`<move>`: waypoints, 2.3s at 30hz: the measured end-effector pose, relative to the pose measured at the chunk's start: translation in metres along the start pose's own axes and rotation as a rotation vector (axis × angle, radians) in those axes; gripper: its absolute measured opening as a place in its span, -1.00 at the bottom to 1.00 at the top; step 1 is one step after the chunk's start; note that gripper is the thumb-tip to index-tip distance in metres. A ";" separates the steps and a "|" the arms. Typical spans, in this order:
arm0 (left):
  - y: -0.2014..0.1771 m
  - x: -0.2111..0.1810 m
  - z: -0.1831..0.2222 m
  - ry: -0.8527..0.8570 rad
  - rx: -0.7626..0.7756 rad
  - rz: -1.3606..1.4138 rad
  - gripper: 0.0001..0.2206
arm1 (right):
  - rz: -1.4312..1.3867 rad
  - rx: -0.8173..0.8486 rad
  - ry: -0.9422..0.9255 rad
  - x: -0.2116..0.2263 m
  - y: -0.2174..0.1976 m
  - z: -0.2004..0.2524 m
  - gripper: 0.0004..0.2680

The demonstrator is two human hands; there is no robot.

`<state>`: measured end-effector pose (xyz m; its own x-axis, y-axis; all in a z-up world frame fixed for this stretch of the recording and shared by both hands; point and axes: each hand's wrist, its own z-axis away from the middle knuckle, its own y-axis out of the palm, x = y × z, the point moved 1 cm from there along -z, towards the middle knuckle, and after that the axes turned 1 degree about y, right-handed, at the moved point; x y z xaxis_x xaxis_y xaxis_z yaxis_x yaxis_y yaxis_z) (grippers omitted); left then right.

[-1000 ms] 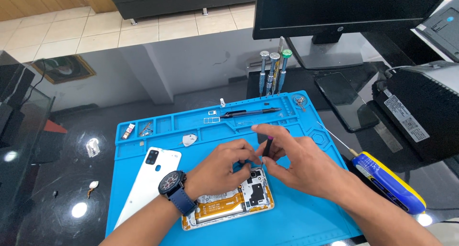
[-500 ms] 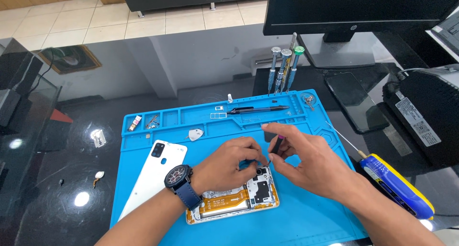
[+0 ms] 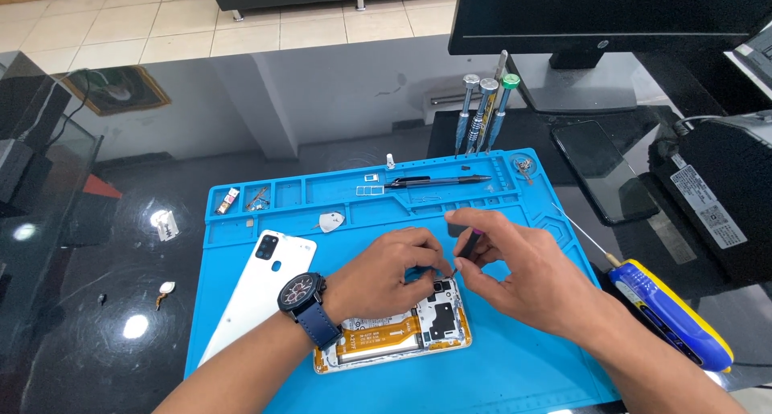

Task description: The person uses a pink-handled screwdriver to work on the internal components of a disassembled white smartphone placed on a blue mat. They manipulate small parts and connectors within the device's chassis while the back cover and other tools remain nearby.

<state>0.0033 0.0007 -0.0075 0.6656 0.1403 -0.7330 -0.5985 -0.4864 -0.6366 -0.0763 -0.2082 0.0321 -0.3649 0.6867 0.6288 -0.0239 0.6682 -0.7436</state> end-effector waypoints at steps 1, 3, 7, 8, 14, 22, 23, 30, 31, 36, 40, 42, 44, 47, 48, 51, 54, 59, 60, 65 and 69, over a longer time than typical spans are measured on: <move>0.000 -0.001 0.000 -0.001 0.000 0.001 -0.81 | -0.001 0.001 0.000 -0.002 0.001 0.001 -0.58; -0.001 -0.002 -0.001 0.009 -0.012 0.006 -0.81 | 0.028 -0.015 -0.062 -0.005 0.003 0.002 -0.60; 0.001 0.000 0.000 0.007 -0.007 0.002 -0.81 | 0.022 0.003 -0.036 -0.003 0.003 0.003 -0.62; 0.001 0.000 0.000 0.024 -0.013 -0.002 -0.82 | 0.052 -0.030 -0.067 -0.002 0.003 0.003 -0.64; -0.002 -0.006 -0.002 0.041 -0.013 0.022 -0.80 | 0.038 -0.027 -0.050 0.001 -0.001 0.002 -0.68; 0.000 -0.008 -0.007 -0.015 0.019 -0.015 -0.80 | -0.238 0.005 -0.012 0.011 -0.011 -0.004 -0.63; 0.000 -0.007 -0.008 -0.068 0.026 -0.017 -0.80 | -0.255 0.010 -0.049 0.014 -0.013 -0.003 -0.63; 0.000 -0.010 -0.008 -0.217 0.077 -0.009 -0.80 | -0.082 0.023 -0.016 0.011 -0.013 -0.004 -0.64; 0.002 -0.009 -0.010 -0.222 0.078 -0.010 -0.80 | -0.087 0.025 -0.017 0.012 -0.017 -0.001 -0.64; 0.000 -0.014 -0.008 -0.050 0.009 -0.018 -0.87 | -0.021 0.017 -0.080 0.003 -0.007 -0.002 -0.51; -0.001 -0.010 -0.005 -0.045 -0.003 -0.007 -0.79 | -0.187 0.165 0.066 0.010 -0.011 -0.003 -0.53; 0.001 -0.006 -0.004 0.016 -0.019 -0.014 -0.82 | -0.058 -0.001 -0.127 0.007 -0.005 -0.001 -0.56; -0.002 -0.012 -0.004 0.006 -0.043 0.019 -0.88 | -0.072 0.003 -0.087 0.010 -0.005 -0.004 -0.54; -0.006 -0.024 -0.003 0.006 -0.074 0.068 -0.90 | -0.140 0.015 -0.020 0.013 -0.004 -0.006 -0.48; -0.008 -0.028 -0.004 0.015 -0.081 0.083 -0.87 | -0.194 0.024 0.006 0.013 -0.003 -0.006 -0.44; -0.004 -0.015 -0.001 -0.021 -0.060 0.050 -0.90 | -0.011 0.013 -0.007 0.018 -0.004 -0.007 -0.49; -0.006 -0.023 -0.003 -0.006 -0.058 0.044 -0.89 | -0.086 0.029 0.002 0.019 -0.005 -0.007 -0.49; -0.006 -0.020 -0.002 -0.008 -0.058 0.053 -0.88 | -0.130 0.049 0.044 0.023 -0.008 -0.008 -0.46; -0.004 -0.017 -0.002 -0.002 -0.052 0.048 -0.88 | -0.129 0.047 0.054 0.023 -0.008 -0.009 -0.46; -0.007 -0.023 -0.003 -0.007 -0.029 0.026 -0.87 | -0.132 0.013 0.069 0.023 -0.012 -0.007 -0.47; -0.012 -0.035 -0.007 -0.003 0.016 -0.058 -0.87 | -0.146 -0.060 0.078 0.017 -0.019 -0.007 -0.46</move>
<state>-0.0099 -0.0044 0.0278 0.6981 0.1707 -0.6954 -0.5660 -0.4633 -0.6819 -0.0754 -0.2068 0.0588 -0.2882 0.6000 0.7463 -0.0148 0.7764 -0.6300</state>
